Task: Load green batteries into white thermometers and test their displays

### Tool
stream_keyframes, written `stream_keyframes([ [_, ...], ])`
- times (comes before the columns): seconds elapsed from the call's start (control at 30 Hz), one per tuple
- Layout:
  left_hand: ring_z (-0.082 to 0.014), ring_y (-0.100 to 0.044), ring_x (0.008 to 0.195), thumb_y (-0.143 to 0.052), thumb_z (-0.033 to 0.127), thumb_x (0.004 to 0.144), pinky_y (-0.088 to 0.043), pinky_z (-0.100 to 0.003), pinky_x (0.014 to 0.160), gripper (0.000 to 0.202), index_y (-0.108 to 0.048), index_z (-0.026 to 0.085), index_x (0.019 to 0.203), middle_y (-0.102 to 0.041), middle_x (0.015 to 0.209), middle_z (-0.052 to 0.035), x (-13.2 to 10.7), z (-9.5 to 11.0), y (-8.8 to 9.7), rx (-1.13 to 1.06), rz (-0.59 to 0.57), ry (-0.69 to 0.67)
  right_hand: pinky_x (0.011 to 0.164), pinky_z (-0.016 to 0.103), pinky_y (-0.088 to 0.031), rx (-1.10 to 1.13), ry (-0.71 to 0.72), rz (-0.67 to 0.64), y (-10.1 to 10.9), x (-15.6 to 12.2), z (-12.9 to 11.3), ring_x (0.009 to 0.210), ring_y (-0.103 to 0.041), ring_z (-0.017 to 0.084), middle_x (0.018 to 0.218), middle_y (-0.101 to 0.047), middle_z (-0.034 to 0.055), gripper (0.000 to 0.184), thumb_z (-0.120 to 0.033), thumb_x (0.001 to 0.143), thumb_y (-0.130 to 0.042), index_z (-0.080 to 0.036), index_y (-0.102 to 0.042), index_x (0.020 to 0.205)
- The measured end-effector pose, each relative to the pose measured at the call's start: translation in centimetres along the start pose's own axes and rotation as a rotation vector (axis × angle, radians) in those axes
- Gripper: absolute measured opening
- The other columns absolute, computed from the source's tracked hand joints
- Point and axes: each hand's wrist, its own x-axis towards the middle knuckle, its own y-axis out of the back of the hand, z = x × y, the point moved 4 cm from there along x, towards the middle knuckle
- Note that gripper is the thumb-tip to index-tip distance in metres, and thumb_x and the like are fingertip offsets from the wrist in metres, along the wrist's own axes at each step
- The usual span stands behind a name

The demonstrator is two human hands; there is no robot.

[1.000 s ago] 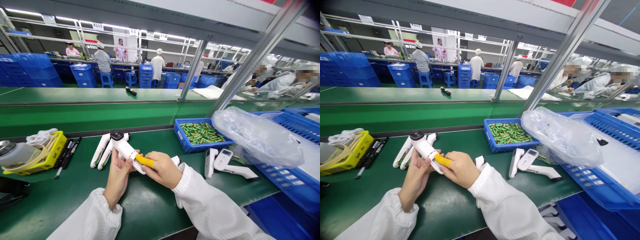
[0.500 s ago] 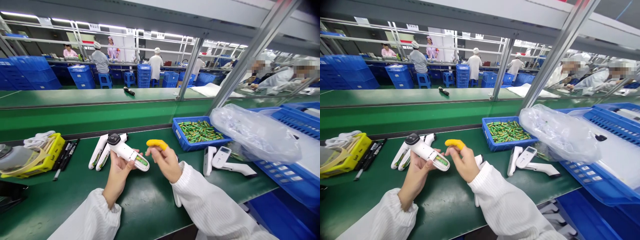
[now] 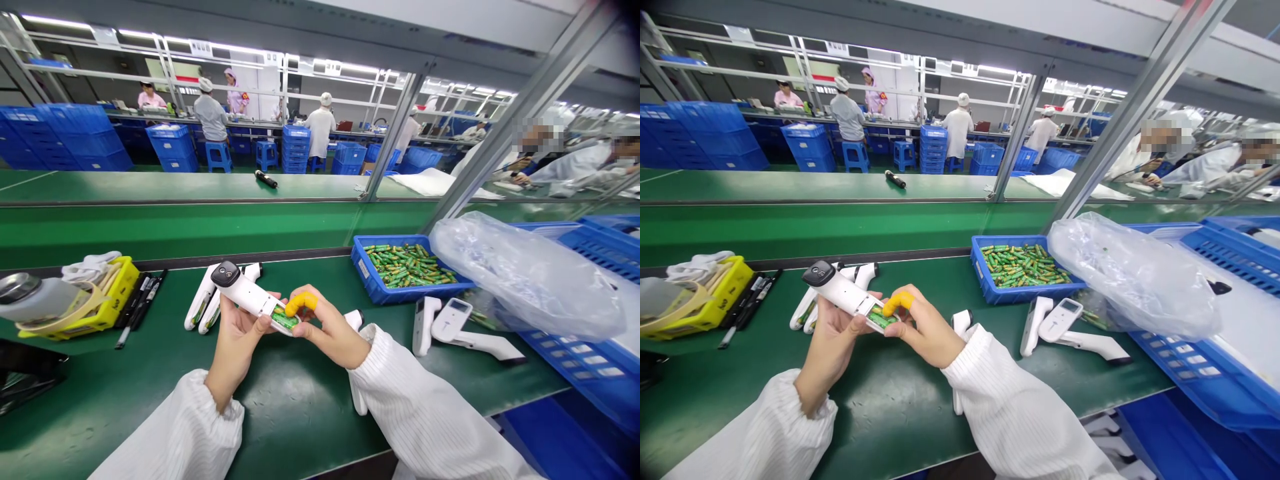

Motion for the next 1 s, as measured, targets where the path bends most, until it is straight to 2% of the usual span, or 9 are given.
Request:
stream_keyframes([
  [0.13, -0.024, -0.067, 0.092, -0.073, 0.025, 0.076, -0.059, -0.032, 0.066, 0.056, -0.034, 0.03, 0.115, -0.066, 0.103, -0.0055, 0.0, 0.3, 0.1, 0.028, -0.004, -0.024, 0.068, 0.028, -0.045, -0.076, -0.137, -0.096, -0.4, -0.2, 1.3, 0.071, -0.051, 0.013, 0.082, -0.053, -0.0001, 0.016, -0.029, 0.085, -0.06, -0.02, -0.049, 0.09],
  [0.33, -0.0232, -0.066, 0.093, -0.072, 0.024, 0.076, -0.058, -0.033, 0.071, 0.056, -0.034, 0.028, 0.117, -0.066, 0.103, -0.0061, -0.2, 0.3, -0.1, 0.073, -0.057, 0.0, 0.054, 0.021, -0.044, 0.318, -0.331, -0.113, -1.3, -0.3, 2.2, 0.061, -0.052, 0.009, 0.076, -0.052, -0.0038, 0.026, -0.02, 0.072, -0.065, -0.02, -0.043, 0.085],
  [0.53, -0.0214, -0.065, 0.095, -0.072, 0.023, 0.075, -0.056, -0.033, 0.077, 0.057, -0.033, 0.026, 0.117, -0.066, 0.104, -0.0058, -0.1, -0.3, 0.1, 0.109, -0.09, 0.025, 0.05, 0.018, -0.04, 0.211, -0.327, -0.068, -1.5, -0.6, 2.9, 0.058, -0.046, 0.007, 0.072, -0.047, -0.0057, 0.025, -0.016, 0.071, -0.066, -0.019, -0.043, 0.082],
  [0.7, -0.024, -0.064, 0.096, -0.066, 0.029, 0.081, -0.054, -0.035, 0.077, 0.053, -0.036, 0.023, 0.123, -0.065, 0.111, -0.0108, 0.1, -0.2, -0.2, 0.139, -0.149, 0.111, 0.052, 0.02, -0.041, 0.149, -0.293, -0.094, -1.5, -0.2, 2.9, 0.056, -0.05, 0.008, 0.07, -0.052, -0.0059, 0.029, -0.026, 0.069, -0.073, -0.019, -0.049, 0.085],
  [0.77, -0.0238, -0.063, 0.097, -0.06, 0.031, 0.084, -0.052, -0.036, 0.08, 0.053, -0.035, 0.023, 0.13, -0.062, 0.119, -0.0126, 0.1, -0.3, -0.3, 0.2, -0.164, 0.172, 0.054, 0.021, -0.043, -0.106, -0.29, 0.001, 0.5, 0.3, 3.1, 0.057, -0.052, 0.01, 0.07, -0.057, -0.0046, 0.026, -0.032, 0.072, -0.071, -0.019, -0.055, 0.088],
  [0.83, -0.022, -0.063, 0.096, -0.055, 0.029, 0.086, -0.049, -0.036, 0.085, 0.057, -0.031, 0.024, 0.137, -0.058, 0.127, -0.0118, 0.1, -0.5, -0.1, 0.297, -0.154, 0.219, 0.062, 0.024, -0.047, -0.461, -0.341, 0.232, 4.2, 0.6, 3.3, 0.064, -0.057, 0.013, 0.077, -0.063, 0.0, 0.021, -0.037, 0.083, -0.059, -0.018, -0.06, 0.094],
  [0.87, -0.0211, -0.062, 0.095, -0.053, 0.026, 0.085, -0.048, -0.036, 0.086, 0.06, -0.029, 0.025, 0.14, -0.056, 0.13, -0.0108, 0.1, -0.7, 0.1, 0.346, -0.144, 0.233, 0.069, 0.027, -0.048, -0.608, -0.389, 0.364, 6.4, 0.5, 3.5, 0.072, -0.059, 0.016, 0.084, -0.064, 0.004, 0.025, -0.036, 0.089, -0.05, -0.017, -0.061, 0.1],
  [0.93, -0.0204, -0.061, 0.097, -0.053, 0.019, 0.082, -0.046, -0.033, 0.087, 0.069, -0.024, 0.027, 0.144, -0.053, 0.134, -0.0089, 0.1, -1.1, 0.5, 0.42, -0.127, 0.24, 0.084, 0.037, -0.044, -0.781, -0.497, 0.547, 10.5, -0.1, 4.0, 0.091, -0.058, 0.024, 0.099, -0.063, 0.014, 0.036, -0.031, 0.095, -0.033, -0.011, -0.058, 0.113],
  [1.0, -0.022, -0.06, 0.102, -0.052, 0.016, 0.079, -0.046, -0.033, 0.087, 0.075, -0.021, 0.029, 0.146, -0.051, 0.136, -0.0083, 0.1, -1.6, 1.1, 0.481, -0.109, 0.241, 0.093, 0.042, -0.037, -0.888, -0.606, 0.614, 13.7, -0.9, 4.8, 0.107, -0.052, 0.03, 0.111, -0.058, 0.0204, 0.038, -0.024, 0.093, -0.033, -0.006, -0.054, 0.119],
])
